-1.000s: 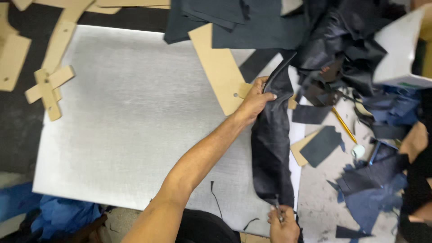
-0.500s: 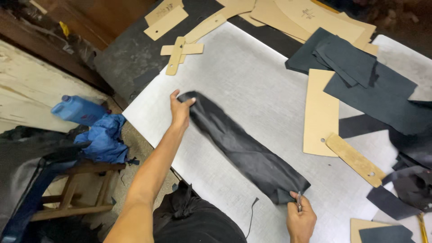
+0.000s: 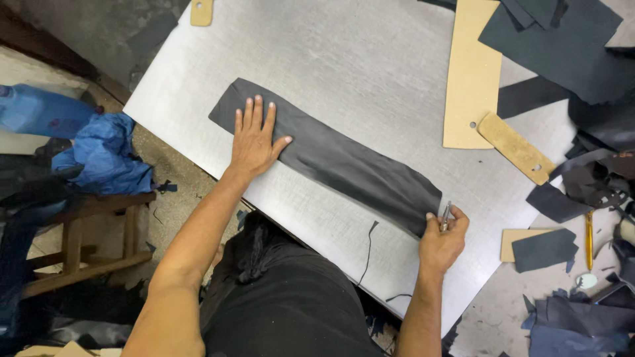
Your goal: The person uses a utility knife to cut black leather pieces following cardboard templates on a work table. They repeatedly position templates, cut around them, remove the templates, and set aside the cut leather pieces.
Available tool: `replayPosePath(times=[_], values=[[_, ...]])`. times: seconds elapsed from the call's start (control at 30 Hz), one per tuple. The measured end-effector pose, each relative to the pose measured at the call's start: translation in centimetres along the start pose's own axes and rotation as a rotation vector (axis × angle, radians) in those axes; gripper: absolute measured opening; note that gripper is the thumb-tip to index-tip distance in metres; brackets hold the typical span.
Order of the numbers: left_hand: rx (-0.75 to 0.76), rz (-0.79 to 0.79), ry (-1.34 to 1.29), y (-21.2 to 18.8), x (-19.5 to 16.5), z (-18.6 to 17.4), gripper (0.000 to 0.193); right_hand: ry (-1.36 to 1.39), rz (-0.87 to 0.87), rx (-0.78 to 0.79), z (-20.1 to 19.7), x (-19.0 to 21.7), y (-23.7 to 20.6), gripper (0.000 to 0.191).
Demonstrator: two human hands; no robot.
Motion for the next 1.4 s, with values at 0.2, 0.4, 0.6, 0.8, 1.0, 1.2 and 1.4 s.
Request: replayPosePath(times=[0.2,0.4,0.6,0.8,1.0,1.2,1.4], values=[[0.096,0.123,0.033,0.6,-5.7,2.9,0.095,-0.032,-0.063,0.006,0.0,-1.9,1.8,0.033],[0.314,0.747,0.016,-0.9,-25.2,7.6,0.094,0.362,-0.066,0.078,-0.6,-3.5,1.9,0.029],[0.345,1.098,0.1,-3.0,-31.3,8.6,0.092,0.087,-0.135,-0.094,-1.5,-2.9,0.5,0.021],[0.356,0.943,0.019,0.3,-19.8,5.8,0.088,-0.183,-0.12,-0.246,-1.1,-2.1,-0.2,0.026],[0.055,0.399,0.051,4.5,-0.2,-1.0,0.082,-0.265,-0.093,-0.252,-0.1,1.5,0.6,0.017],[-0.011,0.372,0.083,4.9,2.8,-1.1,0.079,-0.264,-0.494,-0.321,2.9,9.3,5.7,0.02],[-0.01,0.383,0.098,5.2,3.0,-0.7,0.08,-0.401,-0.65,-0.389,6.2,18.7,17.3,0.034]])
Point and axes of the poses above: each hand's wrist, its own y-axis towards the middle knuckle, its own z-axis out of the palm, x = y × z, the point moved 4 cm from there along y, towards the middle knuckle, and after that the axes turned 10 degrees about z, right-handed, at the moved point
